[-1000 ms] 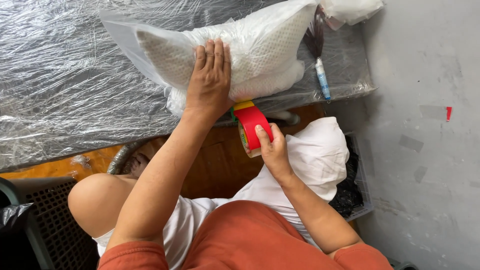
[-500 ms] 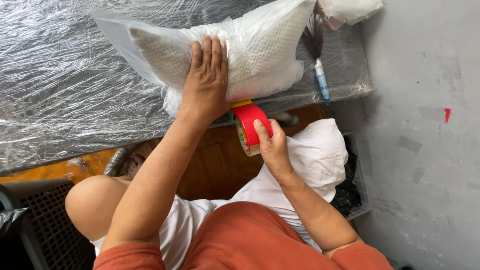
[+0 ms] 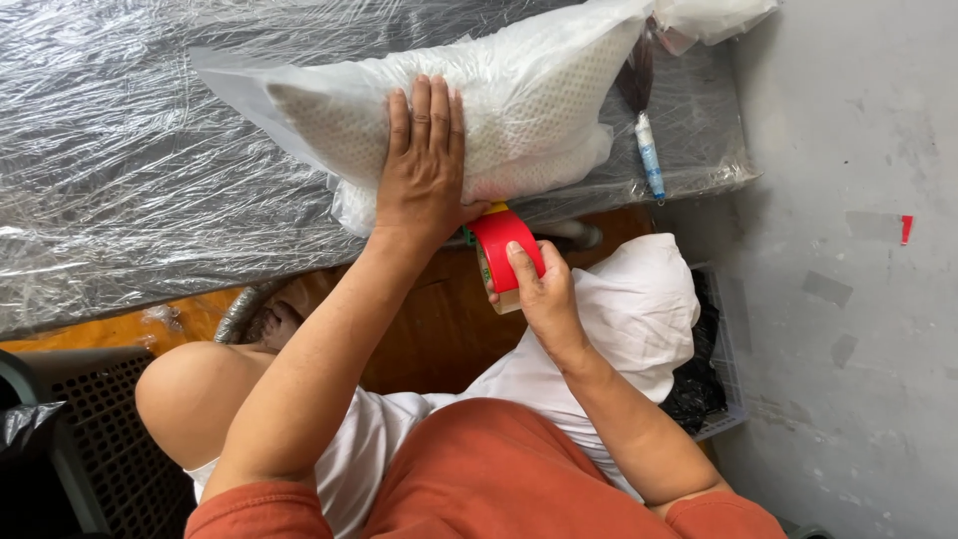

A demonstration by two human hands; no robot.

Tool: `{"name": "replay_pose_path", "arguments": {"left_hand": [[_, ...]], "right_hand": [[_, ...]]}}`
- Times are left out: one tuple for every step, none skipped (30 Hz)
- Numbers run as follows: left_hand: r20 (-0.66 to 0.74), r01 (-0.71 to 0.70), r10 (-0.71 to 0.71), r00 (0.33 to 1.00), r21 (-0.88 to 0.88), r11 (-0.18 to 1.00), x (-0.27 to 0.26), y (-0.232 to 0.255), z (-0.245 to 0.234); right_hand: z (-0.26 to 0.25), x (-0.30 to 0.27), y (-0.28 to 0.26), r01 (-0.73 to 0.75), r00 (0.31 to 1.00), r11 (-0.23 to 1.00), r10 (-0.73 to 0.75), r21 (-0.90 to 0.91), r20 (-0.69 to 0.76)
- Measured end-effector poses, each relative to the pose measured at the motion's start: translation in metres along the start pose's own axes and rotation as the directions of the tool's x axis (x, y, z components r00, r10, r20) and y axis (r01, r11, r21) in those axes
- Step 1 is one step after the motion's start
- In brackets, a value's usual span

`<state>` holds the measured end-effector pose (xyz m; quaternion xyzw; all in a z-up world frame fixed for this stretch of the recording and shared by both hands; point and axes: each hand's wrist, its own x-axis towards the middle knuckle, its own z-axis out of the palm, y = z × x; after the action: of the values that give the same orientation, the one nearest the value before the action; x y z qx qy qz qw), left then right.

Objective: The person wraps a white bubble-wrapped item with tape, then places it into a black plastic bag and seals the bag. The person handles the bubble-wrapped item, tape dispenser, and black plastic bag.

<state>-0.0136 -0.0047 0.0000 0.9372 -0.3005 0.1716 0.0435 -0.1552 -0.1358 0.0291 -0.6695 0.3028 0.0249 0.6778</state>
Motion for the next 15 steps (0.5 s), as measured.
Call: {"name": "replay_pose_path", "arguments": {"left_hand": [[0.0,0.0,0.0,1.0,0.003,1.0,-0.003,0.001,0.0],[-0.003,-0.001,0.001,1.0,0.049,0.999,-0.005,0.004,0.0],[-0.006,-0.002,0.003,1.0,0.094,0.996,-0.008,0.007,0.001],[-0.007,-0.004,0.005,1.0,0.09,0.996,-0.01,0.01,0.0],[-0.017,-0.015,0.017,1.0,0.106,0.994,-0.013,0.013,0.0],[-0.025,-0.023,0.026,0.999,0.123,0.992,-0.016,0.015,0.0],[-0.024,-0.022,0.025,0.999,0.12,0.993,-0.018,0.017,-0.001],[-0.063,-0.028,0.039,0.997,0.163,0.986,-0.021,0.019,-0.001],[-0.101,-0.033,0.055,0.993,0.205,0.978,-0.024,0.021,-0.002],[-0.099,-0.034,0.055,0.994,0.203,0.979,-0.025,0.022,-0.001],[-0.091,-0.034,0.053,0.994,0.205,0.978,-0.026,0.022,-0.001],[-0.088,-0.03,0.049,0.995,0.208,0.978,-0.025,0.022,-0.001],[-0.091,-0.028,0.047,0.995,0.206,0.978,-0.025,0.022,0.0],[-0.094,-0.03,0.05,0.994,0.199,0.979,-0.024,0.022,0.001],[-0.097,-0.033,0.052,0.994,0.193,0.981,-0.023,0.022,0.001]], "right_hand": [[0.001,-0.001,0.0,0.001,1.0,1.0,-0.001,0.002,0.002],[-0.001,-0.002,0.001,-0.008,1.0,1.0,0.008,-0.005,0.001],[-0.002,-0.003,0.001,-0.016,1.0,1.0,0.016,-0.012,-0.001],[-0.004,-0.003,0.002,-0.017,1.0,1.0,0.017,-0.013,-0.005],[-0.005,-0.003,0.003,-0.023,1.0,1.0,0.023,-0.008,0.001],[-0.005,-0.004,0.004,-0.03,0.999,1.0,0.031,-0.005,0.01],[-0.006,-0.002,0.004,-0.032,0.999,0.999,0.032,-0.008,0.008],[-0.007,-0.001,0.004,-0.044,0.999,0.999,0.044,-0.009,0.01],[-0.007,0.001,0.004,-0.056,0.998,0.998,0.057,-0.011,0.011],[-0.007,0.001,0.001,-0.06,0.998,0.998,0.06,-0.011,0.01],[-0.007,0.001,-0.003,-0.073,0.997,0.996,0.073,-0.054,0.01],[-0.008,0.003,-0.008,-0.081,0.997,0.992,0.082,-0.101,0.01],[-0.006,0.003,-0.014,-0.079,0.997,0.992,0.08,-0.103,0.008],[-0.005,0.003,-0.021,-0.104,0.994,0.986,0.107,-0.128,0.012],[-0.003,0.004,-0.027,-0.13,0.991,0.98,0.134,-0.152,0.016]]}}
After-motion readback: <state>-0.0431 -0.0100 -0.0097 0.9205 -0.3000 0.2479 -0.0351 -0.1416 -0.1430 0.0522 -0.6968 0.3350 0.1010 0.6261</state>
